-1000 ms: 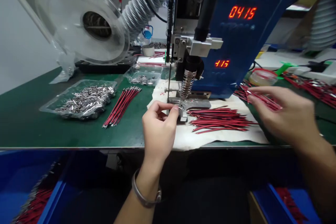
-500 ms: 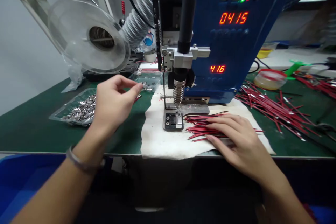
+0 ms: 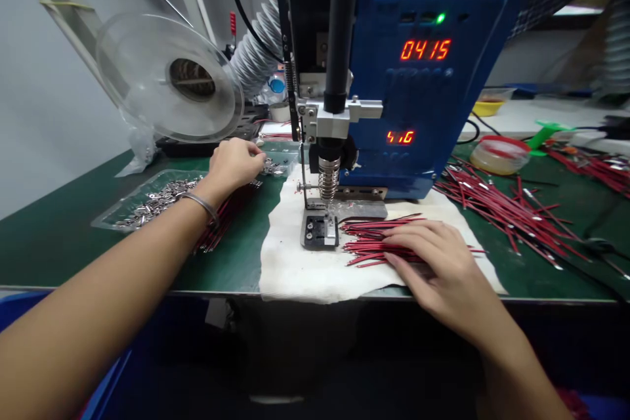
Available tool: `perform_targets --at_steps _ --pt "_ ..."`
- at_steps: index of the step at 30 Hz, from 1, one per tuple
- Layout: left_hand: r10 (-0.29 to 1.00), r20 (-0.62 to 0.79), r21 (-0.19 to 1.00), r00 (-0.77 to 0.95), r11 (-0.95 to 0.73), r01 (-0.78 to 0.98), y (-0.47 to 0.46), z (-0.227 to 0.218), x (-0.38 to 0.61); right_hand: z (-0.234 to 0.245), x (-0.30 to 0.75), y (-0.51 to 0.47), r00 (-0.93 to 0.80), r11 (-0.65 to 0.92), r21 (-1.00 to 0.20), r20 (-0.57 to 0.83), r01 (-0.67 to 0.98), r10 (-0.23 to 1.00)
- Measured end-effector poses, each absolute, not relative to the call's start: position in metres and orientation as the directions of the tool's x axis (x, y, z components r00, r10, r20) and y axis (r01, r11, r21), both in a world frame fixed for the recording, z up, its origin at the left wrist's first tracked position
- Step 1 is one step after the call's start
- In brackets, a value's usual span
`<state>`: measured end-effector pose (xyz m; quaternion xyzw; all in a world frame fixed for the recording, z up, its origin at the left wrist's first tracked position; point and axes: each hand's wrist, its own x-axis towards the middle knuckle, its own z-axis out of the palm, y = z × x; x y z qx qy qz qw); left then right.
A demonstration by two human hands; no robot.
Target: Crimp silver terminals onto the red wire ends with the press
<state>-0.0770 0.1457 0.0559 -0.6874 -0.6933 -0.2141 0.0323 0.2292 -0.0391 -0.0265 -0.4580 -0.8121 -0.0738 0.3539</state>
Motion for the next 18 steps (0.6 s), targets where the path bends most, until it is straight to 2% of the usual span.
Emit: perform_targets --at_steps 3,5,7,11,14,18 --pt "0.92 0.391 0.102 0.004 -0.047 0.994 0.128 0.065 -0.091 -0.029 0.23 -0.038 -0.323 0.566 -0.193 0.656 0.802 0.682" --pt "0.923 0.385 0.06 -0.006 -0.019 0.998 0.112 0.071 -0.099 -0.03 0.231 -0.037 -0.322 0.565 -0.185 0.663 0.804 0.676" --pt "0.946 0.325 0.013 -0.005 0.001 1.0 0.093 0.075 -0.106 -0.031 0.232 -0.036 -0.328 0.569 -0.184 0.66 0.801 0.676" --pt "0.995 0.101 -0.211 0.014 0.008 0.978 0.054 0.076 -0.112 -0.032 0.233 -0.036 -0.329 0.592 -0.174 0.693 0.787 0.642" --pt "0.998 0.045 -0.338 -0.039 0.052 0.94 0.031 0.072 -0.114 -0.031 0.234 -0.038 -0.31 0.61 -0.189 0.724 0.77 0.616" --pt "0.997 -0.022 -0.415 -0.076 0.06 0.908 0.013 0.066 -0.117 -0.031 0.234 -0.04 -0.279 0.611 -0.211 0.745 0.763 0.606"
